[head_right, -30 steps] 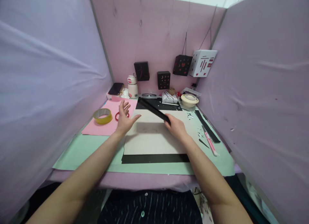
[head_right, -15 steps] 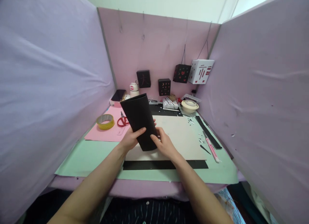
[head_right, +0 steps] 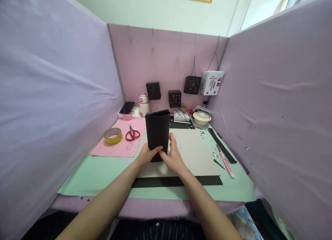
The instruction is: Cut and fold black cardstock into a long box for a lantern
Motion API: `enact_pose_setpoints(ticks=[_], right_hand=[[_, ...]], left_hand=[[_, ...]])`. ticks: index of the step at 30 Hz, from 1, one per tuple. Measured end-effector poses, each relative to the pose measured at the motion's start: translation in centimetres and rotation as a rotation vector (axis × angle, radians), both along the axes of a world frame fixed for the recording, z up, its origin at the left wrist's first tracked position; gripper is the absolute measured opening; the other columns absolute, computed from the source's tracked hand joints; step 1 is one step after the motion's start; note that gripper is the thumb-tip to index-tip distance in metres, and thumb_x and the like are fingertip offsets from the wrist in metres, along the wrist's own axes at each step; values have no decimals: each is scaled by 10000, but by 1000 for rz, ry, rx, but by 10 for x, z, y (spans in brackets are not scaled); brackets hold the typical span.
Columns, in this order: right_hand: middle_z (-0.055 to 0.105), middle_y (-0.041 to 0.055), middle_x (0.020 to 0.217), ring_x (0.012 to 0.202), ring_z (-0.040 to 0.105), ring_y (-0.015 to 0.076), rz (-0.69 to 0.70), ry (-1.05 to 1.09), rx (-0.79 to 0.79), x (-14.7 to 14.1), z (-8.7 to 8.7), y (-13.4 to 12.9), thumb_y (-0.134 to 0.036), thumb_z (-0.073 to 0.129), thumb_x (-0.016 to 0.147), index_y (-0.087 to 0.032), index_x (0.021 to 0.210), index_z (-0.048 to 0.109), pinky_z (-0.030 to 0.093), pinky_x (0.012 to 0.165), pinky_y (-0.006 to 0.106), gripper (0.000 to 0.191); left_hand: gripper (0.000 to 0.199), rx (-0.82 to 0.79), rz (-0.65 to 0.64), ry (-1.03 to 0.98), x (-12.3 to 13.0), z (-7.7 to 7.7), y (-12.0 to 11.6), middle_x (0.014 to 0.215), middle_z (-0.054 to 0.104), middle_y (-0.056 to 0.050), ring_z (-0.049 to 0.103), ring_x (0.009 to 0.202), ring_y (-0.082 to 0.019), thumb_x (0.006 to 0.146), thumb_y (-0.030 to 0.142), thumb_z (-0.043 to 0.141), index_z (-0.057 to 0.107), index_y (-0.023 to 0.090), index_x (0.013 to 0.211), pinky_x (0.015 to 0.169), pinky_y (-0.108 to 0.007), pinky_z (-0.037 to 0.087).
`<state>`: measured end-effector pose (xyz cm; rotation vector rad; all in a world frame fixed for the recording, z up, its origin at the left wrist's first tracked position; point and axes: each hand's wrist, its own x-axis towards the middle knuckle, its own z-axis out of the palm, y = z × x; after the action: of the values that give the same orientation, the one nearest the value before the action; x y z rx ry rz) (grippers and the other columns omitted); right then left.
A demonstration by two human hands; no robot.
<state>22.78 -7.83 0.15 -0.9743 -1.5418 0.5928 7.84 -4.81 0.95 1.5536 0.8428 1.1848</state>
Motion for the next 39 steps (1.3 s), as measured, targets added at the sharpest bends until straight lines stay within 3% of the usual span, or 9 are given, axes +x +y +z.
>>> enact_pose_setpoints(ticks=[4, 9, 15, 27, 36, 39], right_hand=[[489, 96, 1277, 1174, 510, 221, -128, 165, 111, -5, 22, -4, -301, 629, 832, -261, 1312, 445, 463, 1007, 439, 516], [559, 82, 1124, 1065, 551, 207, -180, 305, 56, -18, 31, -3, -338, 584, 865, -218, 1139, 523, 501, 929, 405, 306], [569, 113, 1197, 1125, 549, 215, -243, 363, 16, -30, 26, -2, -361, 531, 885, -206, 1171, 483, 458, 975, 408, 329], [600, 104, 1193, 1096, 577, 217, -173, 338, -2, -24, 28, -6, -348, 516, 897, -201, 1189, 506, 467, 959, 394, 328], [559, 94, 1142, 1077, 541, 223, -315, 183, 152, -19, 31, -9, -315, 520, 907, -225, 1156, 595, 492, 890, 391, 275], [544, 96, 1176, 1130, 523, 230, -337, 120, 189, -20, 27, -8, -304, 498, 920, -247, 1241, 579, 462, 963, 425, 336]], left_hand=[[444, 21, -6, 1, 0, -2, 2, 1169, 696, -85, 633, 1102, -296, 781, 359, 699, 662, 157, 1174, 945, -414, 505], [387, 38, 35, 36, 4, -7, 3, 1039, 735, -86, 674, 984, -295, 751, 333, 715, 686, 134, 1082, 884, -423, 526], [331, 39, 27, 37, 9, -6, 3, 1008, 737, -83, 674, 967, -293, 744, 299, 722, 701, 147, 1037, 894, -421, 512], [322, 36, 26, 39, 8, -5, 1, 985, 738, -77, 673, 948, -282, 749, 275, 707, 702, 146, 1044, 885, -417, 514], [325, 50, 21, 10, 9, -3, 0, 1040, 735, -69, 663, 1002, -291, 767, 297, 696, 706, 166, 1065, 914, -424, 510], [348, 53, 19, -3, 8, -1, -1, 1080, 727, -71, 660, 1025, -293, 771, 304, 703, 702, 172, 1092, 940, -430, 499]])
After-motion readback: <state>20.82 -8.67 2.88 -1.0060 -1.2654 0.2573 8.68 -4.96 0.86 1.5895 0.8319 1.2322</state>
